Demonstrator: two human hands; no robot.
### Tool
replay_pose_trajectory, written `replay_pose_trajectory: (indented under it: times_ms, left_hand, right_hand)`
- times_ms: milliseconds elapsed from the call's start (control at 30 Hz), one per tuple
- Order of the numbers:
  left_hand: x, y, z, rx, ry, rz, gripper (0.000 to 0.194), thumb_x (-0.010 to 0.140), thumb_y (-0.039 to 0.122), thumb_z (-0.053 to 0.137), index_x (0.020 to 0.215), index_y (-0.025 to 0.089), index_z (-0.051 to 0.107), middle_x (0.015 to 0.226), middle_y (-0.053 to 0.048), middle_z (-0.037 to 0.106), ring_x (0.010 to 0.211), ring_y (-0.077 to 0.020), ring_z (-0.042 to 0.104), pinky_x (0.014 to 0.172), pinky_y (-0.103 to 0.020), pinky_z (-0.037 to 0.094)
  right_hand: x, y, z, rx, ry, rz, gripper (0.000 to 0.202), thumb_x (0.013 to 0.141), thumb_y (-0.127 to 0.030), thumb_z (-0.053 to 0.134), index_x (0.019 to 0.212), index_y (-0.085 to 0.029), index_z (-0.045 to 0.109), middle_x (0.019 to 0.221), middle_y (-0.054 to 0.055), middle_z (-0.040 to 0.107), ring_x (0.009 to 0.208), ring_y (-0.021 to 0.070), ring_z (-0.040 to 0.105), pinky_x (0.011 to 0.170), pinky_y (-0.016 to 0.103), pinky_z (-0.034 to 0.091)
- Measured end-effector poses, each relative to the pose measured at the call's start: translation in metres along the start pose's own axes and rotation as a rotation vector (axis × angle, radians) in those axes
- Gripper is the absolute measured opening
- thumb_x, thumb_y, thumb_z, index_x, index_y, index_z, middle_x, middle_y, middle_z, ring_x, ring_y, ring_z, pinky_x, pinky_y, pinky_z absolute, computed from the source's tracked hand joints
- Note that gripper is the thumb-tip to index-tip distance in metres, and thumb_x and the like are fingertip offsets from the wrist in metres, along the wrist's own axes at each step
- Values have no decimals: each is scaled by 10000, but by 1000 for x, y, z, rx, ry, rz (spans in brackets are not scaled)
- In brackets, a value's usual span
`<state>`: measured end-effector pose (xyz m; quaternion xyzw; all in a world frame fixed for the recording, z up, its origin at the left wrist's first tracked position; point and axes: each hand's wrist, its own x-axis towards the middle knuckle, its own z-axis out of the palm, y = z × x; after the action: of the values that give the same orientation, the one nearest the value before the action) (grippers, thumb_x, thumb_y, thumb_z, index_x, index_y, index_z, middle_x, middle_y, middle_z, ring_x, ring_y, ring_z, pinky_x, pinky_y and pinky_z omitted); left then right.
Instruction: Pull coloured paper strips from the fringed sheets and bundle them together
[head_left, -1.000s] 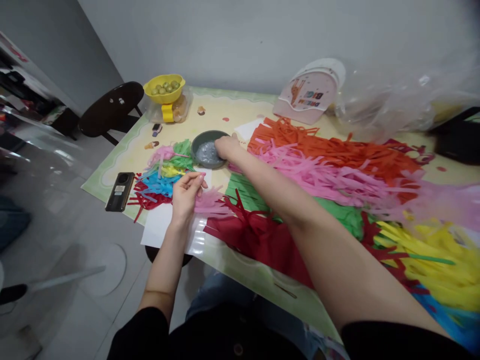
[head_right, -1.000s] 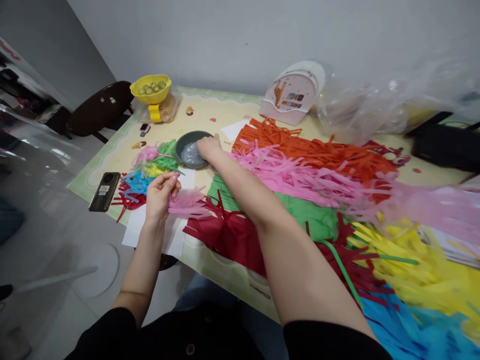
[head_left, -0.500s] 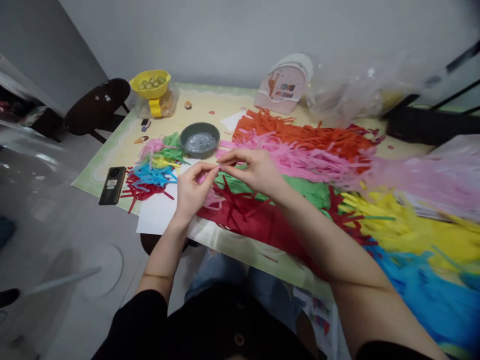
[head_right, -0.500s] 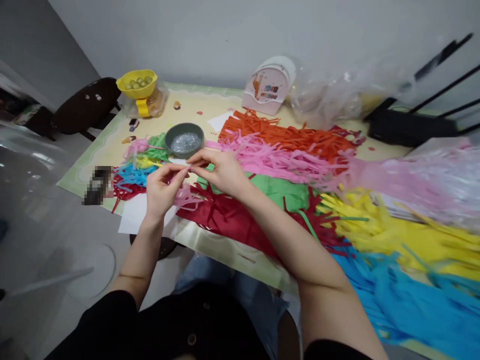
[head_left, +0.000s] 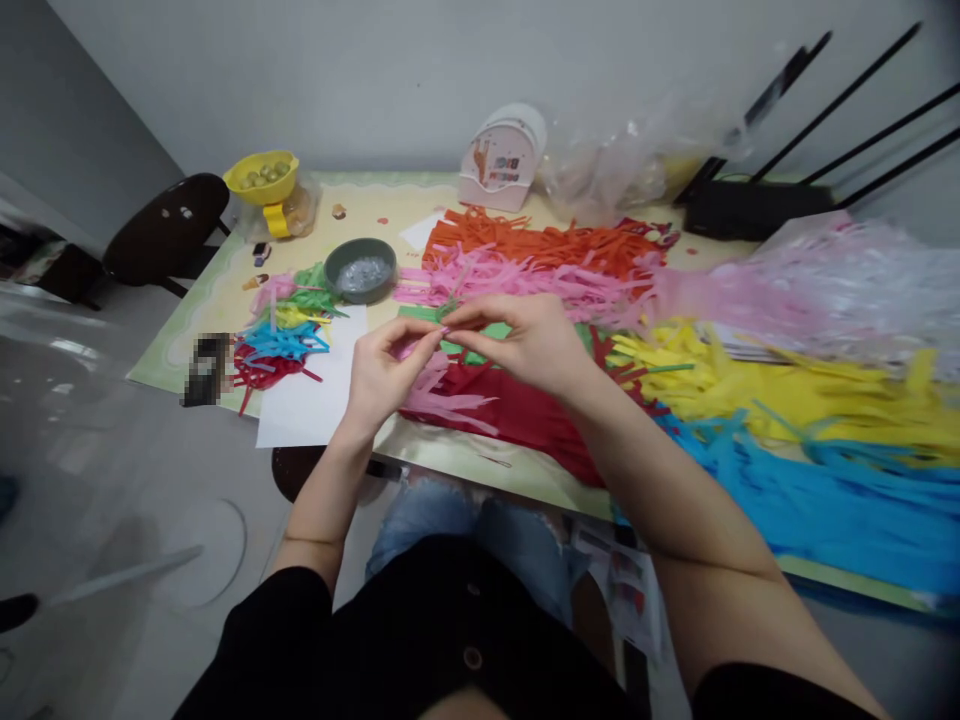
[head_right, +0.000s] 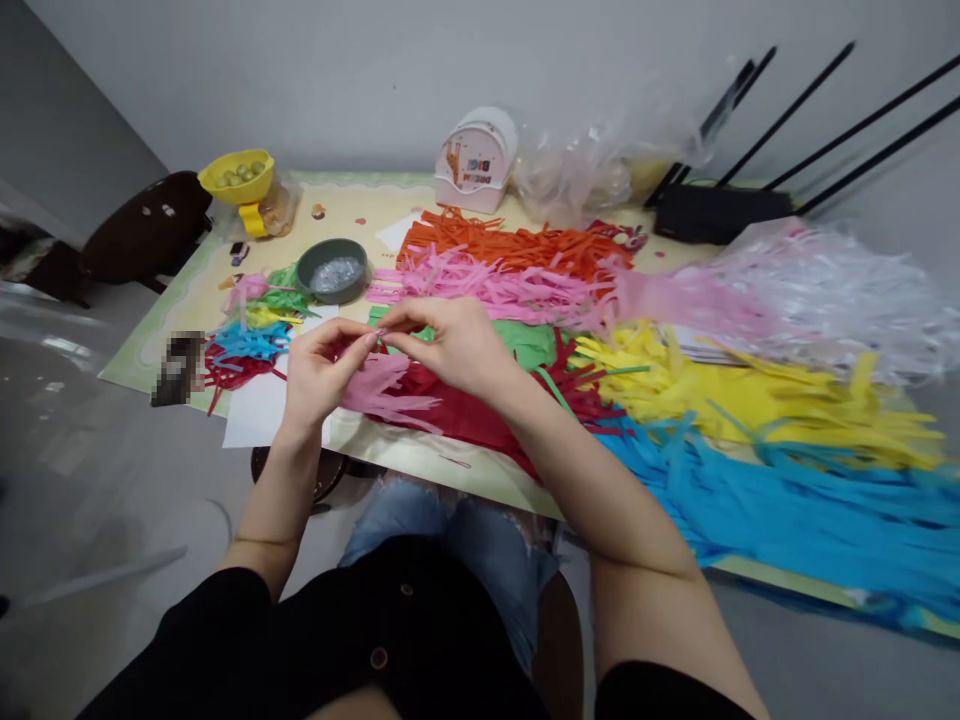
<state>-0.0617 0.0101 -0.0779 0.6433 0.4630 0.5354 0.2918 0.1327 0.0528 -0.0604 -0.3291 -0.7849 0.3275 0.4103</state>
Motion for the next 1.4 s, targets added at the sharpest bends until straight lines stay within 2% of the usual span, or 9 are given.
replay_pose_trajectory:
  times_ms: [167, 333, 533, 767, 933, 1133, 1233, 1333, 1400]
  left_hand:
    - [-6, 8, 13, 207, 18, 132, 181, 972, 353, 709, 922, 181, 739, 910, -47, 797, 845, -146, 741, 821, -260, 578]
    - [-9, 13, 23, -26, -69, 26, 274, 953, 434, 736, 1018, 189, 634, 931, -30, 764, 753, -115, 748, 698, -212, 582]
    - [-14, 22, 29, -142, -100, -57, 329, 917, 473, 777, 941, 189, 612, 813, -1, 758, 742, -127, 766, 713, -213, 572]
    - [-18, 9, 34, -640, -264, -444, 514, 658, 550, 962, 841, 141, 710, 688, -21, 765, 621, -124, 727, 678, -226, 580]
    - [-28, 4, 29, -725, -312, -562, 557, 568, 578, 991, 734, 129, 707, 666, -49, 762, 587, -128, 699, 631, -237, 546]
    - [-43, -4, 24, -669, -252, -567, 556, 601, 587, 965, 776, 137, 688, 687, -37, 744, 615, -125, 676, 647, -247, 507]
    - [-43, -11, 10, -554, -286, -516, 539, 644, 591, 925, 838, 154, 677, 735, -27, 738, 634, -115, 651, 650, -249, 476]
    - [-25, -23, -35, -209, -360, -400, 423, 744, 532, 825, 911, 167, 690, 832, -47, 758, 730, -152, 682, 711, -296, 509]
    - [1, -34, -81, 232, -145, -227, 297, 798, 458, 727, 912, 186, 693, 908, -53, 773, 833, -184, 706, 803, -353, 542]
  right_hand:
    - [-13, 0, -8, 144, 50, 62, 232, 847, -408, 810, 896, -184, 777, 855, 50, 791, 781, 189, 746, 740, 292, 586]
    - [-22, 4, -12, 227, 87, 110, 318, 824, -477, 831, 894, -177, 752, 852, 45, 770, 753, 169, 707, 719, 286, 565]
    - [-30, 0, -17, 334, -12, 142, 436, 799, -605, 835, 863, -182, 749, 784, 41, 755, 711, 182, 696, 675, 302, 549]
    - [-43, -9, -21, 51, -36, -42, 227, 929, -406, 742, 855, -201, 806, 818, 52, 770, 739, 172, 694, 719, 300, 519]
    - [-49, -12, -15, 138, -81, 65, 189, 888, -365, 765, 818, -201, 827, 780, 38, 776, 675, 166, 687, 635, 281, 506]
    - [-45, -17, -1, 48, 213, 60, 77, 868, -274, 766, 826, -218, 798, 775, 20, 769, 668, 166, 688, 645, 291, 544]
    - [-45, -18, 15, -35, 319, -13, 98, 907, -254, 723, 820, -221, 751, 807, 22, 763, 691, 166, 688, 683, 303, 559]
    - [-51, -9, 30, -32, 230, -46, 145, 968, -292, 660, 1066, -225, 743, 917, 39, 784, 797, 188, 727, 763, 326, 590]
    - [-57, 6, 36, -16, 71, -36, 309, 989, -318, 634, 1277, -222, 688, 1001, 55, 796, 858, 196, 745, 797, 333, 603]
